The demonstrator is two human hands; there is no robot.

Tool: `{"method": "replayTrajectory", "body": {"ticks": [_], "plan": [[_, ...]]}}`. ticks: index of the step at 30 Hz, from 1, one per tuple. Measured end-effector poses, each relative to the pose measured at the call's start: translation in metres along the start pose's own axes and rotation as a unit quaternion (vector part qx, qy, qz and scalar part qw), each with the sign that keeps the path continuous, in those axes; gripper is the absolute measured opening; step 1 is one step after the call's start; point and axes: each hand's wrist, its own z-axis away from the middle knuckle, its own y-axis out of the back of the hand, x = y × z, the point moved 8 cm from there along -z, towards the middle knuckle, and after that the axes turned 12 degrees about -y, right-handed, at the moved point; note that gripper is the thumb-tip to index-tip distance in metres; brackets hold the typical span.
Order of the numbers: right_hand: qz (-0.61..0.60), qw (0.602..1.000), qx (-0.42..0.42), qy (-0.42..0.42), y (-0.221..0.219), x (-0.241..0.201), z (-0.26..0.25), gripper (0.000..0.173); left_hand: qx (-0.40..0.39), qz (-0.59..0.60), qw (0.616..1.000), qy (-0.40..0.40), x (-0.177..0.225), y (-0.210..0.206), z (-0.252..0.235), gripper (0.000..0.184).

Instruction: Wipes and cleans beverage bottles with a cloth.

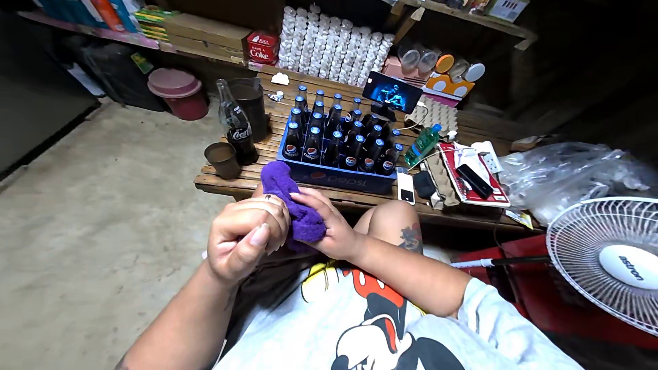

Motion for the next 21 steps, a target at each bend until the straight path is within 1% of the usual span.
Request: {"method": "replayTrajectory", "body": {"ticks": [3,6,9,18,21], "plan": [[0.022,0.997,-0.037,-0.065,-0.003,0.015,-0.003,0.058,0.022,0.003,1.0,0.006,0.0,0.005,0.001,0.044],[0.048,0.984,-0.075,-0.157,-0.005,0.034,-0.006,0.062,0.058,0.012,0.998,0.011,0.0,0.014,0.002,0.045],[0.075,0.972,-0.082,-0.209,-0.005,0.046,-0.008,0.062,0.078,0.027,0.996,0.014,-0.002,0.022,0.003,0.042],[0.102,0.965,-0.078,-0.231,-0.005,0.059,-0.007,0.062,0.116,0.042,0.992,0.018,-0.007,0.038,0.007,0.04],[0.1,0.963,-0.069,-0.241,-0.004,0.062,-0.007,0.062,0.127,0.038,0.991,-0.006,-0.008,0.044,0.006,0.03]]}}
